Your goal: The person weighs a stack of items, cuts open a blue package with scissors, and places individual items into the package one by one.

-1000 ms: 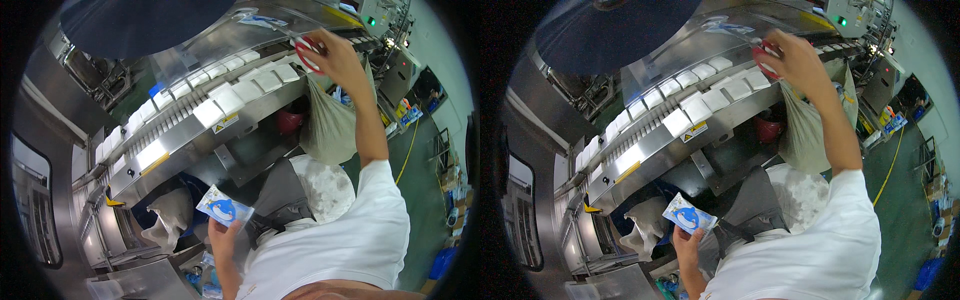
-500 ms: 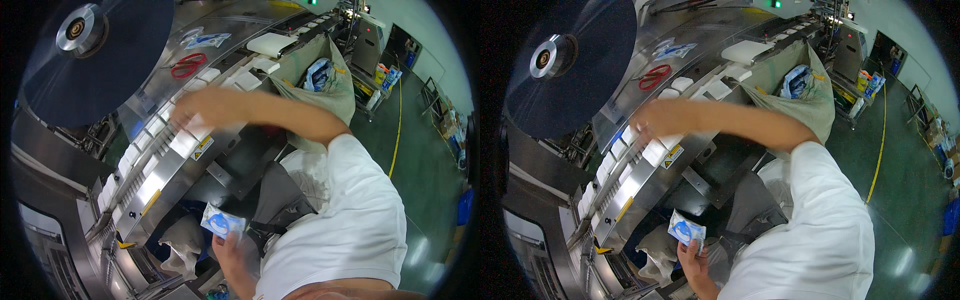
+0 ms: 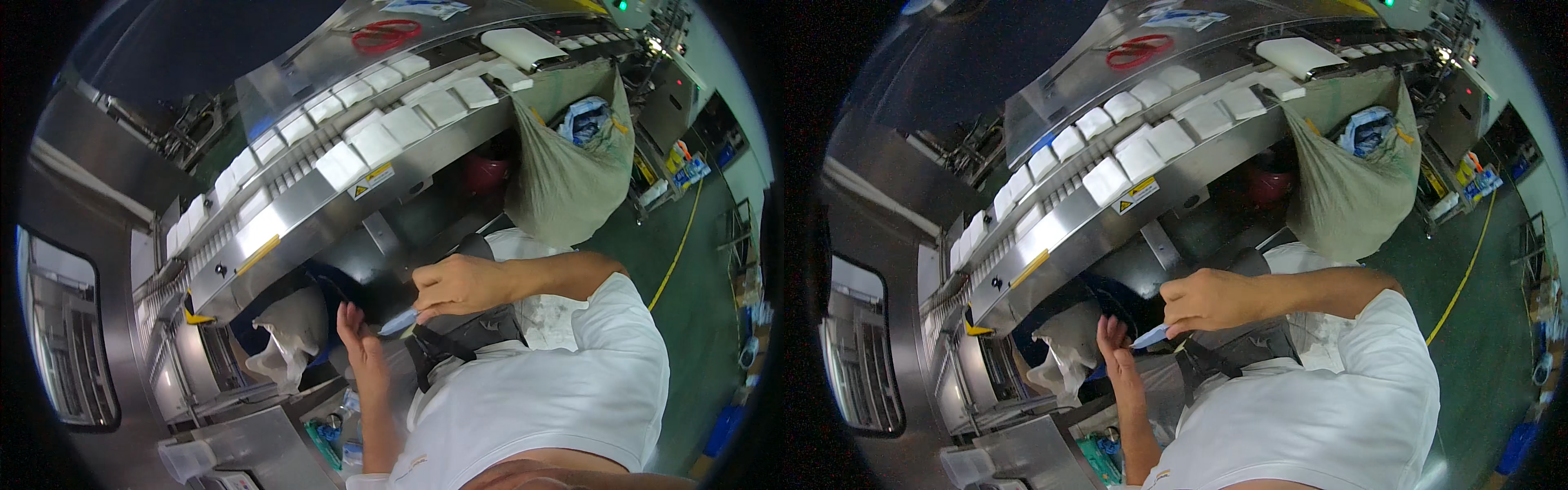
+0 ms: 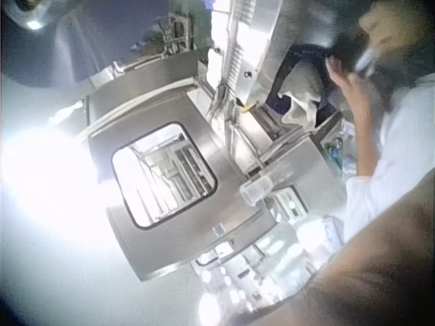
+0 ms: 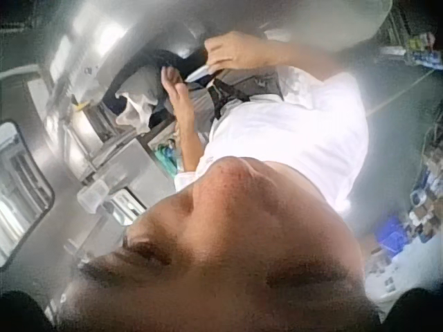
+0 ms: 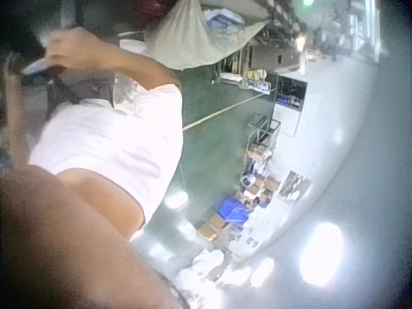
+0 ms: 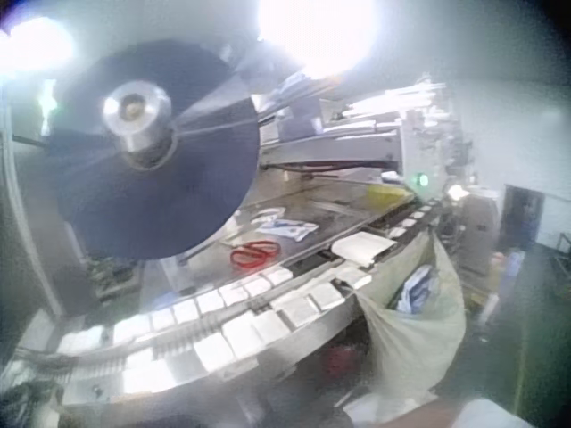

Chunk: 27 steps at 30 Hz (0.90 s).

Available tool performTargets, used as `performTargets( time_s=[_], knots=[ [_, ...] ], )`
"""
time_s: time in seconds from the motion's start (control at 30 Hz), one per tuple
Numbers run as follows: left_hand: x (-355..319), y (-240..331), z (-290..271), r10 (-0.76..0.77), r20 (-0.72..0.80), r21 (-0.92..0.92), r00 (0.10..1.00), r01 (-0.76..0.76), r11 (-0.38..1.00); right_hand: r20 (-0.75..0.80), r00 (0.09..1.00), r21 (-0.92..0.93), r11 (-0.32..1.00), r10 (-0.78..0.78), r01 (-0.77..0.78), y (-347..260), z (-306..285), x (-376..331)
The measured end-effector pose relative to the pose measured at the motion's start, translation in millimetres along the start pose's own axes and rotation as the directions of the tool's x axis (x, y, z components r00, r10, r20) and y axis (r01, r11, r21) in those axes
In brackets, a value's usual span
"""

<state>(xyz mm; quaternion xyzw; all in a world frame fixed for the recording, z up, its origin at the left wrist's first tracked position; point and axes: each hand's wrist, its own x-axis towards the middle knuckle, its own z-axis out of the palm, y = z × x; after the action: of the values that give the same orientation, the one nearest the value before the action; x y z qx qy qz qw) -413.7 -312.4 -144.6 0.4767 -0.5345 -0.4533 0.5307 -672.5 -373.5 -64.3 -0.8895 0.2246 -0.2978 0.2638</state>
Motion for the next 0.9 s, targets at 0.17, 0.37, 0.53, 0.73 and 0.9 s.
performTargets(
  time_s=[0.17,0.37,0.53,0.73,0.9],
  knots=[
    [7.0,44.2,22.0,0.102,0.053,0.030,0.993,-0.104,0.994,-0.129,0.992,0.258,0.966,0.014,0.020,4.7,21.2,9.2],
    [23.9,64.0,25.5,-0.019,-0.075,-0.207,0.997,0.003,0.978,-0.346,0.891,-0.192,0.952,-0.293,0.238,-9.8,27.7,18.4],
    [38.2,59.9,27.4,-0.091,-0.056,-0.599,0.994,0.040,0.800,-0.457,0.797,-0.248,0.917,-0.395,0.313,-7.6,35.0,22.1],
    [63.8,50.8,-36.9,-0.091,-0.390,-0.611,0.916,-0.183,0.770,-0.435,0.861,-0.113,0.965,-0.262,0.237,-12.1,62.4,-9.9],
    [48.4,51.8,-15.7,-0.007,-0.276,-0.462,0.961,-0.126,0.878,-0.169,0.985,0.046,0.998,-0.043,0.052,-0.8,62.4,-18.5]
  ],
)
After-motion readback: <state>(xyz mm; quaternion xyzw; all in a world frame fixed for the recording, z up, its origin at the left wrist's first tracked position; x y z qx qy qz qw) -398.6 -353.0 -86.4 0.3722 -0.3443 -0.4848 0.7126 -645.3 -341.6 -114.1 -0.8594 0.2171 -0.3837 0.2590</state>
